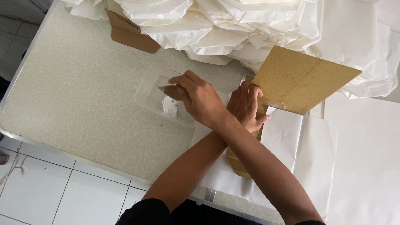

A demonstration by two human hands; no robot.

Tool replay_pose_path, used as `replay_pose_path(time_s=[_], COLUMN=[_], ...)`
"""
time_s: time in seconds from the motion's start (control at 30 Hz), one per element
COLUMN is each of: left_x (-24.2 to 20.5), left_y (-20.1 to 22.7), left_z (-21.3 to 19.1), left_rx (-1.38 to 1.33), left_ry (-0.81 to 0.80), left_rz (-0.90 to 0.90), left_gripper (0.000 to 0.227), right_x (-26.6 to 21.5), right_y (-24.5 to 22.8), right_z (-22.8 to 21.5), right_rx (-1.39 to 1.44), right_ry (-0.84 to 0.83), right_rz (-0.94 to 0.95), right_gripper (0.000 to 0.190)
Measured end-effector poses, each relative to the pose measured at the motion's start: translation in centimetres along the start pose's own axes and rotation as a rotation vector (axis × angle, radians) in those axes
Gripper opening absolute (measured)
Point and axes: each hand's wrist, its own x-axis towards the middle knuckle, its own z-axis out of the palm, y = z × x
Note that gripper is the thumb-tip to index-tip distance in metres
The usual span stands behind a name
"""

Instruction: The person assembles a paper pouch by applying a white adhesive to a cardboard template, pressing a white paper sheet onto it, and folding the edges to form a sealed pouch. The process is repeated for a second pouch.

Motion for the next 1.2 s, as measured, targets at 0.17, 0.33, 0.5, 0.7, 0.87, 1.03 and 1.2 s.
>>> replay_pose_path(time_s=[0.17,0.33,0.5,0.7,0.87,1.03,1.2], left_x=[-0.2,0.2,0.7,0.6,0.4,0.5,0.3], left_y=[-0.2,-0.7,0.7,1.1,0.5,0.9,0.4], left_z=[0.3,1.5,-1.5,-2.8,-1.8,-2.1,-2.5], left_rx=[-0.029,-0.077,-0.259,-0.11,-0.063,-0.072,-0.124], left_ry=[0.026,0.024,-0.053,-0.253,-0.217,-0.194,-0.233], left_rz=[0.005,-0.008,-0.11,-0.047,0.006,0.022,0.025], left_gripper=[0.071,0.075,0.041,0.064,0.068,0.067,0.06], right_x=[-1.2,-4.9,-12.6,-17.8,-20.7,-20.5,-21.1], right_y=[0.4,0.2,3.8,4.6,6.7,7.4,8.9], right_z=[-1.6,-5.3,-10.7,-14.9,-12.8,-10.3,-9.1], right_rx=[0.454,0.688,0.262,-0.357,-0.352,0.005,0.349], right_ry=[0.058,0.107,0.39,0.436,0.514,0.662,0.717], right_rz=[0.13,0.194,0.131,0.199,0.239,0.346,0.363], right_gripper=[0.028,0.015,0.023,0.027,0.029,0.018,0.016])
